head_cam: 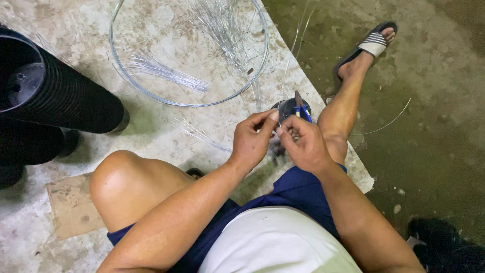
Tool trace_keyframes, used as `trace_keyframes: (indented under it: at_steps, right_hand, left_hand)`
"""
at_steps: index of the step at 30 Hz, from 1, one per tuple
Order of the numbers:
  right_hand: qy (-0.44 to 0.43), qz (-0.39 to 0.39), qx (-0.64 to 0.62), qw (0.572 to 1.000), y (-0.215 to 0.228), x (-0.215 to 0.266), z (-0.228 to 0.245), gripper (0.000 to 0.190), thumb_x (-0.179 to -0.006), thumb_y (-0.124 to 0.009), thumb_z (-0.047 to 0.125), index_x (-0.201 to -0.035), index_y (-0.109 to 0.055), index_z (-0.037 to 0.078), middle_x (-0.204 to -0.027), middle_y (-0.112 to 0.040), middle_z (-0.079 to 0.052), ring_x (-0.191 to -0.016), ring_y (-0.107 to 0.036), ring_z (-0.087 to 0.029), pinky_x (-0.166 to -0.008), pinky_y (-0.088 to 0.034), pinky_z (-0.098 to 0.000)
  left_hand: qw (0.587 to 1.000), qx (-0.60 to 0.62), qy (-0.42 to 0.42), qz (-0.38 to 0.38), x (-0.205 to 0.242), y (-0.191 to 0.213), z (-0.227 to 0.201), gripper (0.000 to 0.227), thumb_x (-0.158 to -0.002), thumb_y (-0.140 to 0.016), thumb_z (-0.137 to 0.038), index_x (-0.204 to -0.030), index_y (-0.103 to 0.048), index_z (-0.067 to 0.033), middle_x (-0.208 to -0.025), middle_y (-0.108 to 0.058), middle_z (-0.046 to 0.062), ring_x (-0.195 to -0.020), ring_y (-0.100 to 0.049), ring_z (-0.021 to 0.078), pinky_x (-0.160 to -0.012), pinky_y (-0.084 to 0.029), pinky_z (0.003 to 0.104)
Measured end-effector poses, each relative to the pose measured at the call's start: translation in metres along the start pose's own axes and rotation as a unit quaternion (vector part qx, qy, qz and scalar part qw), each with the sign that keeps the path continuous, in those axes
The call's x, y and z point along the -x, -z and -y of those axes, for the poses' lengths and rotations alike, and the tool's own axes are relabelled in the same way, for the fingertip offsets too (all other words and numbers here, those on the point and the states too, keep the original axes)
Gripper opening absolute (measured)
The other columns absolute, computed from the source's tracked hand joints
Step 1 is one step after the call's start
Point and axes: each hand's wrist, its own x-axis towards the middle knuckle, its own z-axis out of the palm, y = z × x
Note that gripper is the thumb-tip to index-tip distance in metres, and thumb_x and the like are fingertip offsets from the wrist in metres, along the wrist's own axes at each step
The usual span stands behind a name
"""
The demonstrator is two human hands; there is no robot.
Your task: The person sits on the floor and uses pliers to cut thin metal wires into short segments. They repeatedly pick up wire strands, cut them, and place the cut pieces into a nearby glass bowl.
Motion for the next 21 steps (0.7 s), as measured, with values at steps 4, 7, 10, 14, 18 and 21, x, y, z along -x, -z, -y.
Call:
trace_keyframes:
  at_steps: [4,7,10,14,18,21]
  right_hand:
    - [0.129,0.015,0.082,0.988,0.006,0.004,0.017,0.010,-0.089,-0.073,0.004,-0.092,-0.065,-0.001,-0.089,-0.067,-0.008,-0.073,-0.064,-0.013,-0.064,-0.053,-0.0274]
    - [0.151,-0.043,0.030,0.987,0.002,0.003,0.023,0.009,-0.091,-0.072,0.000,-0.098,-0.068,-0.001,-0.100,-0.067,-0.008,-0.083,-0.066,-0.017,-0.071,-0.055,-0.0276]
    - [0.191,-0.077,0.051,0.977,-0.004,0.007,0.026,0.010,-0.092,-0.074,0.000,-0.101,-0.069,0.000,-0.107,-0.065,-0.009,-0.093,-0.066,-0.021,-0.078,-0.054,-0.0298]
    - [0.213,-0.089,0.140,0.963,-0.006,0.011,0.031,0.012,-0.089,-0.076,0.002,-0.096,-0.067,0.001,-0.106,-0.064,-0.010,-0.091,-0.068,-0.025,-0.077,-0.055,-0.0333]
    - [0.266,-0.091,0.264,0.923,-0.002,0.015,0.039,0.015,-0.083,-0.079,0.004,-0.091,-0.067,0.003,-0.102,-0.064,-0.012,-0.087,-0.067,-0.030,-0.074,-0.054,-0.0397]
    - [0.235,-0.095,0.272,0.928,-0.002,0.019,0.042,0.014,-0.084,-0.079,0.004,-0.091,-0.068,0.003,-0.101,-0.064,-0.012,-0.084,-0.067,-0.031,-0.071,-0.052,-0.0405]
  left_hand:
    - [0.999,-0.037,0.021,0.031,-0.008,0.006,0.000,0.029,-0.093,-0.076,-0.024,-0.110,-0.080,-0.0009,-0.088,-0.077,0.003,-0.077,-0.066,0.0090,-0.068,-0.055,0.026]
    - [0.998,0.033,0.053,0.018,-0.014,0.007,0.001,0.028,-0.093,-0.076,-0.022,-0.108,-0.079,0.0011,-0.088,-0.076,0.004,-0.075,-0.066,0.0095,-0.067,-0.055,0.025]
    - [0.993,0.102,0.064,0.014,-0.015,0.005,0.003,0.026,-0.095,-0.075,-0.018,-0.108,-0.078,0.0044,-0.086,-0.075,0.007,-0.073,-0.065,0.0103,-0.068,-0.054,0.024]
    - [0.989,0.112,0.097,0.004,-0.015,0.006,0.005,0.024,-0.094,-0.072,-0.018,-0.105,-0.077,0.0023,-0.089,-0.077,0.006,-0.074,-0.068,0.0090,-0.068,-0.057,0.023]
    - [0.992,0.058,0.110,0.001,-0.015,0.008,0.005,0.026,-0.096,-0.073,-0.019,-0.099,-0.078,0.0072,-0.086,-0.075,0.009,-0.072,-0.067,0.0101,-0.067,-0.057,0.023]
    - [0.988,0.071,0.137,0.015,-0.015,0.009,0.002,0.025,-0.093,-0.075,-0.017,-0.099,-0.076,0.0066,-0.086,-0.076,0.009,-0.071,-0.068,0.0106,-0.066,-0.057,0.024]
